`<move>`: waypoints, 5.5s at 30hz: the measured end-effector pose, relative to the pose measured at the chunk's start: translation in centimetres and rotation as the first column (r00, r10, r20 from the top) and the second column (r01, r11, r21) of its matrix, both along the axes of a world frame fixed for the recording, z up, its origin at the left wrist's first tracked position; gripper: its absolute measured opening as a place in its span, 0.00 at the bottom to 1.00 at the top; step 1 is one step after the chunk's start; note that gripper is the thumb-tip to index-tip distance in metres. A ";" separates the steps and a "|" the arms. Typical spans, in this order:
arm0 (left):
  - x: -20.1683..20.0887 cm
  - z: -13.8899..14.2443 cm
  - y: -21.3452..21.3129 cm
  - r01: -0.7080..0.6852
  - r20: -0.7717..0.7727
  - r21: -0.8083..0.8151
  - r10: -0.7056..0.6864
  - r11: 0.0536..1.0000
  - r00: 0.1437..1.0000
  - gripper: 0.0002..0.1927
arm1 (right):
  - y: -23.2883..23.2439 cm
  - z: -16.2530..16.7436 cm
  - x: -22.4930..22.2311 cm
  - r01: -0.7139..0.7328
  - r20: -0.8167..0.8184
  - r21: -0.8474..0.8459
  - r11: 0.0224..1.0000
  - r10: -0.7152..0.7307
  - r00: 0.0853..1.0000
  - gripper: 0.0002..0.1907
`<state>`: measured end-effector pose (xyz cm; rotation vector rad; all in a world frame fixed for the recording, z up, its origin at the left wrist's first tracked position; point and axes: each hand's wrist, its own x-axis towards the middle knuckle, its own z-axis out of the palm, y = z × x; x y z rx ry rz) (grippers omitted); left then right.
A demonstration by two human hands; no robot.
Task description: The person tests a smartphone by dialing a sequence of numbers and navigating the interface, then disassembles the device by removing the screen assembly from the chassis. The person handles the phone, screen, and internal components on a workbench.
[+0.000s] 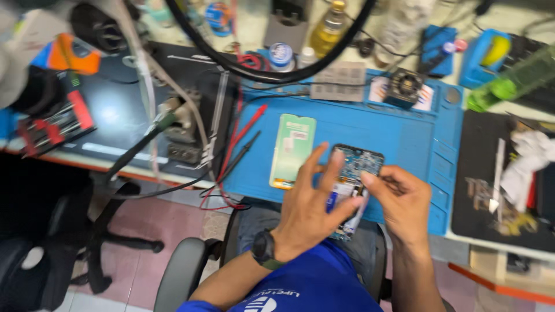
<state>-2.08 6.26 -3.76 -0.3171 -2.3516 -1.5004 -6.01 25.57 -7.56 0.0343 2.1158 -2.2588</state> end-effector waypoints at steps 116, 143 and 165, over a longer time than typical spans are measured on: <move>3.2 1.7 -1.7 -0.214 -0.132 -0.310 0.182 0.926 0.975 0.39 | -6.0 2.1 0.2 0.006 -0.246 0.007 1.000 -0.004 0.969 0.08; 1.1 -3.7 -0.6 -0.197 0.483 0.660 -0.209 0.725 0.850 0.07 | -2.3 -1.5 2.4 -0.182 0.134 -0.152 0.971 0.203 0.970 0.10; -0.4 -3.9 -1.2 -0.279 0.371 0.748 -0.030 0.602 0.928 0.16 | 0.6 -0.5 4.1 -0.419 0.145 -0.085 0.904 0.427 0.893 0.23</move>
